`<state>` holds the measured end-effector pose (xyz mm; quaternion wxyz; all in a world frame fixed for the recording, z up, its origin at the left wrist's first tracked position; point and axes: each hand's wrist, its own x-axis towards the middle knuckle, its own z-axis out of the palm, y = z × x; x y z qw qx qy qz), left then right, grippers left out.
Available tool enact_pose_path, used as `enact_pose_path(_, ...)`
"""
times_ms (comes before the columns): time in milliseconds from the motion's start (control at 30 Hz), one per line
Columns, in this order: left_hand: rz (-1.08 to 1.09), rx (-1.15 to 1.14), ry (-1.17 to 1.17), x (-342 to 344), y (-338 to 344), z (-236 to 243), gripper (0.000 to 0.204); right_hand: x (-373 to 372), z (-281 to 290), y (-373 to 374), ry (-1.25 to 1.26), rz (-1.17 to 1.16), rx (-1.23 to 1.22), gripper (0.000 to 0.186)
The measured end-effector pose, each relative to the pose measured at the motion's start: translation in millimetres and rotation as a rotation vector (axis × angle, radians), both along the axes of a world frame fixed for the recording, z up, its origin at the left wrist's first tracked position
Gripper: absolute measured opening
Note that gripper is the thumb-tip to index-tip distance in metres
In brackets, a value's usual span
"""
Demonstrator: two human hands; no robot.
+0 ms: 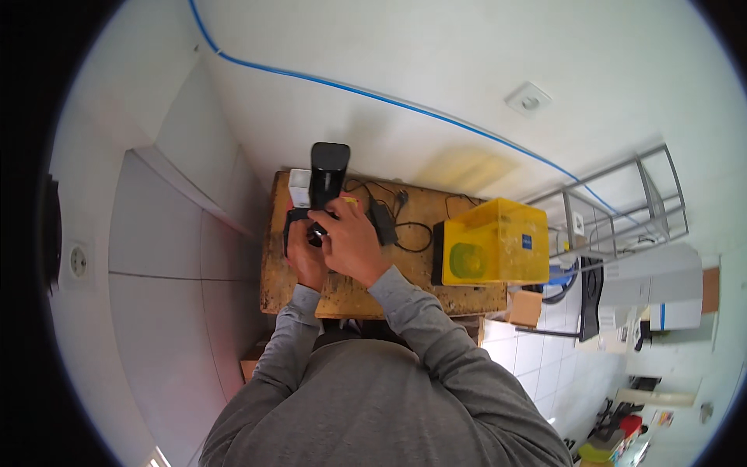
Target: Preparing and wrapping a 3D printer and its components.
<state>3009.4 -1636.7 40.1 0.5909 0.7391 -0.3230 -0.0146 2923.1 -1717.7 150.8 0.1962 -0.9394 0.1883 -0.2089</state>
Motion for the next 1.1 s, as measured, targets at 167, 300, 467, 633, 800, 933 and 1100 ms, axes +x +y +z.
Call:
enact_pose_path(167,-0.032,-0.023,-0.028,1,-3,1,0.022,2,-7,1,0.071,-0.062,0.022,0.045)
enact_pose_path(300,-0.001,0.011,-0.094,1,-1,9,0.023,1,-8,4,0.091,-0.171,-0.02,0.051)
enact_pose_path(467,-0.004,0.046,-0.056,-1,0,7,0.028,-10,-9,-1,0.083,-0.13,0.083,0.055)
enact_pose_path(633,-0.007,0.027,-0.056,0,2,8,0.032,-11,-18,-3,0.078,-0.096,0.163,0.055)
enact_pose_path(800,-0.024,0.066,-0.014,-1,2,6,0.041,-11,-20,-1,0.024,-0.133,0.209,0.051)
enact_pose_path(933,-0.03,0.046,-0.014,0,2,7,0.04,-11,-16,0,0.002,-0.099,0.227,0.05)
enact_pose_path(1100,-0.004,0.056,-0.084,0,2,11,0.039,-7,-17,2,0.01,-0.186,0.181,0.046)
